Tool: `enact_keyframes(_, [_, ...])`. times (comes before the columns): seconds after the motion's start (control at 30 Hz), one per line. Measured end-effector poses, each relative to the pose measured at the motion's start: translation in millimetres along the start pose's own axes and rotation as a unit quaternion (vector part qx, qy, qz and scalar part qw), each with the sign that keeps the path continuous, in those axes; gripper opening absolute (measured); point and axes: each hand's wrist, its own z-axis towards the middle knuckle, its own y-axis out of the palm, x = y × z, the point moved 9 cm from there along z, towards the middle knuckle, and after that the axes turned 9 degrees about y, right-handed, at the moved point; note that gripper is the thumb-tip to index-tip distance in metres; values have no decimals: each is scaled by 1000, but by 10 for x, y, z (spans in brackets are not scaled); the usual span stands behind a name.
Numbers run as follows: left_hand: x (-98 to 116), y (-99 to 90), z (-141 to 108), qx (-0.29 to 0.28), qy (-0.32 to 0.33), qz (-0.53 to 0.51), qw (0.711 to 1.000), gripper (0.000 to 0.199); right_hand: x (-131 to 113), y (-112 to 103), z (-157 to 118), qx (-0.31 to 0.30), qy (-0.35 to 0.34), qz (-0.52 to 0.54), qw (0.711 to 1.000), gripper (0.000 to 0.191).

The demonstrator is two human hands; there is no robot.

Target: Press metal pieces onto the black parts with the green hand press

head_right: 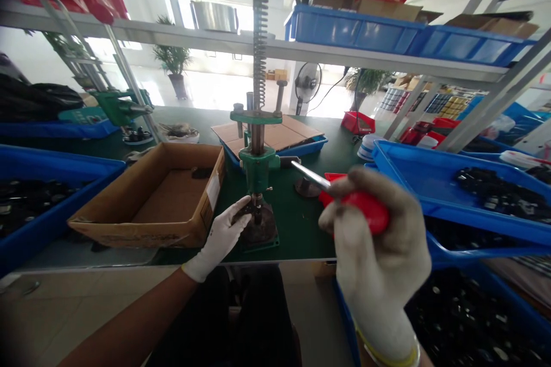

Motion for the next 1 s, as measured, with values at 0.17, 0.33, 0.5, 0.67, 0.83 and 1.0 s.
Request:
enact_keyframes(0.17, [-39,-57,-15,91,-92,-156,979,45,44,758,1156,-118,91,48,988,44])
enact_keyframes(0.33, [20,-122,-220,161,-182,-334,911,42,468,759,679,4,108,-35,994,48])
enact_keyframes(0.5, [280,-61,-651,126,-199,-379,895,43,1143,1163,-874,-211,206,-94,951,24])
enact_keyframes(0.67, [519,-284,-991,33,-119,-203,971,30,935,1265,-1301,-267,60,-105,956,11])
enact_keyframes(0.83, [792,-712,-1161,-25,68,93,993,19,571,1339,-1535,-373,-122,-104,914,7])
enact_keyframes(1.0, [989,-787,-1322,-13,180,154,971,15,421,1518,-1771,-396,-159,-86,901,14])
